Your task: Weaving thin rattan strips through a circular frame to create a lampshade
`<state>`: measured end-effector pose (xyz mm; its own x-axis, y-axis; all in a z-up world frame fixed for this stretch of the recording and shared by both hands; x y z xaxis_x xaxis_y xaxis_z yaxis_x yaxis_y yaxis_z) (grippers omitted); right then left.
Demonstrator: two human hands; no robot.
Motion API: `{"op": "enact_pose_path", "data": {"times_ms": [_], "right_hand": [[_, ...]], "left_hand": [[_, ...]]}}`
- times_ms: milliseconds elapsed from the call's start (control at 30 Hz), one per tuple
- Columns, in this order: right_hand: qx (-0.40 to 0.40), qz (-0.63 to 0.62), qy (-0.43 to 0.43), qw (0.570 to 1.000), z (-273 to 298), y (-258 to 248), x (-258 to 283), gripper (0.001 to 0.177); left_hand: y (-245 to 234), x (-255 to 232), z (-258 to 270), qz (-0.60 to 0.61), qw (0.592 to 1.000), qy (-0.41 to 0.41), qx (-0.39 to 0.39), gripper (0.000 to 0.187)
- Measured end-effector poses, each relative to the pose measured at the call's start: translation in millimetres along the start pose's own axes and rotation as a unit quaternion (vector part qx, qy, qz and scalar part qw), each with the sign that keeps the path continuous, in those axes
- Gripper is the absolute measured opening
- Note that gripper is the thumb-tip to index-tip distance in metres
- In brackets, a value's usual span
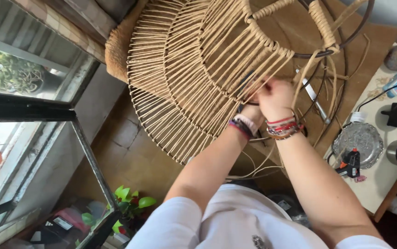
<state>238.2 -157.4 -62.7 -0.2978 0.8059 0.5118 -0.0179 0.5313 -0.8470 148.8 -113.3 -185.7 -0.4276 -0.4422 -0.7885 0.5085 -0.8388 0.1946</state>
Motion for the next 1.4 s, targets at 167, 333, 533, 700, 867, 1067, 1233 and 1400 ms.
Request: {"op": "enact_pose_path", "data": {"times_ms": [167,333,533,700,867,1067,1233,1400], "right_hand": [[-0.053,-0.392,0.024,0.918,51,-100,83,0.018],[0.075,-0.335,0.037,0.938,147,-102,114,0.014],[0.133,-0.43,0.008,0.893,200,-106,111,0.026],[0.177,-0.223,0.02,0.959,235,-85,86,0.018],[0.443,0.045,0.124,0.887,294,38,11,0.027],[0.096,-0.469,0.014,0.878,189,-61,84,0.026],[0.12,-0.268,0.052,0.955,226,-62,78,0.021],[0.419,0.004,0.101,0.902,290,46,35,0.024]], "left_hand": [[-46,-47,73,-0.037,0.995,0.077,0.044,0.035],[-76,-73,137,0.351,0.906,-0.043,0.231,0.052],[-124,31,86,0.122,0.985,-0.039,0.119,0.024],[-125,37,105,0.043,0.988,0.002,0.147,0.042],[-130,7,131,-0.032,0.965,-0.095,0.241,0.05],[-149,5,85,-0.592,0.781,0.139,0.141,0.048],[-141,-1,106,-0.559,0.789,0.175,0.184,0.032],[-141,-13,141,-0.21,0.944,-0.068,0.244,0.038]]}}
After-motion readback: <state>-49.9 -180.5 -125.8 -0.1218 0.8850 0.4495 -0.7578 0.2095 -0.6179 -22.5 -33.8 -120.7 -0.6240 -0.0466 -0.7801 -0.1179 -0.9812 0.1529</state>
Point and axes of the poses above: each hand's wrist, its own z-axis away from the middle knuckle, its own y-axis out of the palm, x = y × z, the point moved 8 cm from there along -z, towards the middle knuckle, and after that the axes turned 2 degrees about -x, right-handed, at the moved point
